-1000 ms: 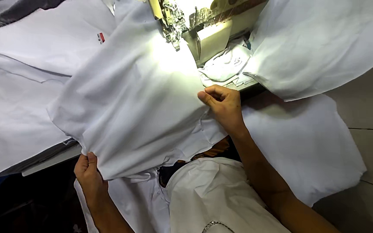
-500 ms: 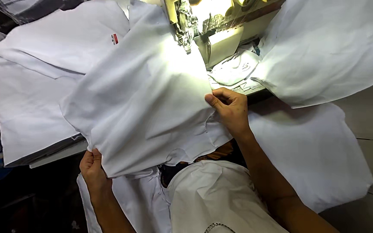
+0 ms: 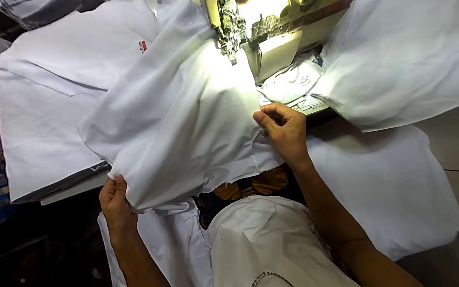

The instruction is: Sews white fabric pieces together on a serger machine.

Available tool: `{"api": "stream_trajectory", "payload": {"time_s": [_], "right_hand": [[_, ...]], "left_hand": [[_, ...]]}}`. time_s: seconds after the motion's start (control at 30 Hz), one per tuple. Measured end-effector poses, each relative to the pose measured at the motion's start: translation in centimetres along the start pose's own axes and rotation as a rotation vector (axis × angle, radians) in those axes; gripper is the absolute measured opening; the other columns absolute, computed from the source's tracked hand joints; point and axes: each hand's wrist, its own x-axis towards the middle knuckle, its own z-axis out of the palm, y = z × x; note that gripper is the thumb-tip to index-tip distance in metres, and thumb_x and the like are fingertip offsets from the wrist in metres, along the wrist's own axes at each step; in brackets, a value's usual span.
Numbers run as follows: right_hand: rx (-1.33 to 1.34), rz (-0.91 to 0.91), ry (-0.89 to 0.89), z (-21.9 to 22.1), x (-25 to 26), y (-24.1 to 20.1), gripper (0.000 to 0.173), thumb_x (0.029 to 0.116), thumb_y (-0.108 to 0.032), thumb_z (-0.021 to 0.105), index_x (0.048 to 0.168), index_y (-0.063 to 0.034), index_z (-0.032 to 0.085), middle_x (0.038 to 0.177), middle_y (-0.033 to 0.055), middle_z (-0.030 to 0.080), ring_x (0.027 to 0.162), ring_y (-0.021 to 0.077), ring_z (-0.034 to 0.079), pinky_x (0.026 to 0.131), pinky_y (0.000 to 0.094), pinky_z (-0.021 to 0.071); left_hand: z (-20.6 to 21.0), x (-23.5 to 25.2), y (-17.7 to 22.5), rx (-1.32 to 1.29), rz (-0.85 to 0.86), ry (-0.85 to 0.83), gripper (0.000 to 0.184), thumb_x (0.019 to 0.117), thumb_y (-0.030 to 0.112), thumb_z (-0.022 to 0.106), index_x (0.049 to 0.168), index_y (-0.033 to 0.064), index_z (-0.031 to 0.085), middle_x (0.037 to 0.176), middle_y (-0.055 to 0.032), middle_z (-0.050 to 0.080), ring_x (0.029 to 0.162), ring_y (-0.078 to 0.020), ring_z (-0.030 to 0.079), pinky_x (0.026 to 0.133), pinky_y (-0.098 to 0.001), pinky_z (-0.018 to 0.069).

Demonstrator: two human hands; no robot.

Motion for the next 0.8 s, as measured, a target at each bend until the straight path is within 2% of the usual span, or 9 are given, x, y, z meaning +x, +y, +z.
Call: {"api": "stream_trajectory", "payload": {"time_s": [0.07, 0.13, 0.23, 0.3, 0.47, 0.53, 0.6, 0.7, 0.8], "right_hand": [[-0.099, -0.022, -0.003, -0.1, -0.5, 0.3, 0.016, 0.0993, -0.024, 0.070, 0.105, -0.0096, 0.071, 0.082, -0.0002, 0.065, 0.058, 0.0038, 0.052, 0.051, 0.0187, 0.0424], [-0.197, -0.058, -0.010, -0.4, -1.6, 0.5, 0.022, 0.0996, -0.024, 0.069, 0.113, -0.0070, 0.069, 0.091, 0.0041, 0.066, 0.065, 0.0076, 0.054, 0.057, 0.0223, 0.0444], [-0.279, -0.061, 0.000, -0.5, -3.4, 1.3, 0.043, 0.0955, -0.021, 0.074, 0.132, -0.0060, 0.057, 0.107, 0.0097, 0.066, 0.073, 0.0142, 0.058, 0.061, 0.0287, 0.0483], [-0.328, -0.074, 0.042, -0.1, -4.3, 2.1, 0.048, 0.0932, -0.019, 0.077, 0.132, -0.0061, 0.052, 0.109, 0.0103, 0.064, 0.076, 0.0166, 0.061, 0.063, 0.0316, 0.0521], [-0.415, -0.167, 0.078, 0.6, -4.6, 2.5, 0.041, 0.0933, -0.019, 0.077, 0.127, -0.0065, 0.059, 0.098, 0.0083, 0.064, 0.072, 0.0174, 0.058, 0.062, 0.0342, 0.0497], [-0.424, -0.176, 0.054, 0.5, -4.2, 2.1, 0.035, 0.0945, -0.021, 0.075, 0.125, -0.0081, 0.065, 0.095, 0.0077, 0.066, 0.072, 0.0183, 0.058, 0.063, 0.0361, 0.0471], [-0.408, -0.180, 0.019, 0.3, -4.0, 1.9, 0.023, 0.0953, -0.023, 0.074, 0.112, -0.0084, 0.071, 0.088, 0.0060, 0.063, 0.072, 0.0180, 0.057, 0.063, 0.0358, 0.0453], [-0.364, -0.148, -0.052, -0.3, -3.7, 1.5, 0.019, 0.0986, -0.025, 0.069, 0.103, -0.0076, 0.065, 0.081, 0.0044, 0.058, 0.067, 0.0170, 0.052, 0.061, 0.0359, 0.0419], [-0.341, -0.080, -0.072, -0.9, -3.8, 1.3, 0.024, 0.1031, -0.031, 0.061, 0.101, -0.0077, 0.059, 0.072, 0.0027, 0.052, 0.058, 0.0150, 0.047, 0.055, 0.0340, 0.0387]], "left_hand": [[-0.4, -0.3, -0.3, -0.033, 0.007, -0.081, 0.022, 0.1047, 0.038, 0.052, 0.113, 0.0195, 0.062, 0.096, 0.0172, 0.070, 0.090, 0.0033, 0.068, 0.083, -0.0188, 0.0570], [-1.0, -0.7, -0.5, -0.010, -0.014, -0.202, 0.054, 0.0915, 0.056, 0.069, 0.124, 0.0150, 0.056, 0.106, 0.0140, 0.070, 0.099, 0.0002, 0.068, 0.090, -0.0219, 0.0568], [-0.9, -1.2, -0.6, 0.101, -0.085, -0.260, 0.069, 0.0849, 0.051, 0.078, 0.128, 0.0046, 0.052, 0.108, 0.0085, 0.070, 0.100, -0.0025, 0.069, 0.089, -0.0234, 0.0587], [-0.6, -1.5, -0.7, 0.137, -0.088, -0.260, 0.061, 0.0867, 0.043, 0.078, 0.127, 0.0041, 0.054, 0.108, 0.0078, 0.070, 0.100, -0.0023, 0.069, 0.089, -0.0230, 0.0586], [-0.5, -1.7, -1.0, 0.165, -0.053, -0.285, 0.043, 0.0922, 0.027, 0.072, 0.124, 0.0034, 0.056, 0.108, 0.0067, 0.070, 0.100, -0.0024, 0.068, 0.091, -0.0227, 0.0578], [-0.6, -1.7, -0.8, 0.185, -0.055, -0.292, 0.040, 0.0924, 0.027, 0.071, 0.123, 0.0043, 0.057, 0.106, 0.0079, 0.070, 0.099, -0.0014, 0.069, 0.089, -0.0220, 0.0581], [-0.8, -1.6, -0.8, 0.195, -0.050, -0.289, 0.038, 0.0934, 0.031, 0.071, 0.119, 0.0071, 0.059, 0.102, 0.0101, 0.070, 0.096, -0.0005, 0.069, 0.087, -0.0214, 0.0585], [-1.2, -1.5, -1.0, 0.136, -0.020, -0.257, 0.037, 0.0974, 0.038, 0.068, 0.120, 0.0101, 0.059, 0.103, 0.0123, 0.070, 0.097, -0.0010, 0.068, 0.089, -0.0237, 0.0581], [-1.2, -1.4, -1.0, 0.072, 0.005, -0.187, 0.028, 0.1022, 0.028, 0.059, 0.123, 0.0099, 0.056, 0.103, 0.0131, 0.069, 0.096, -0.0002, 0.068, 0.090, -0.0234, 0.0575]]}}
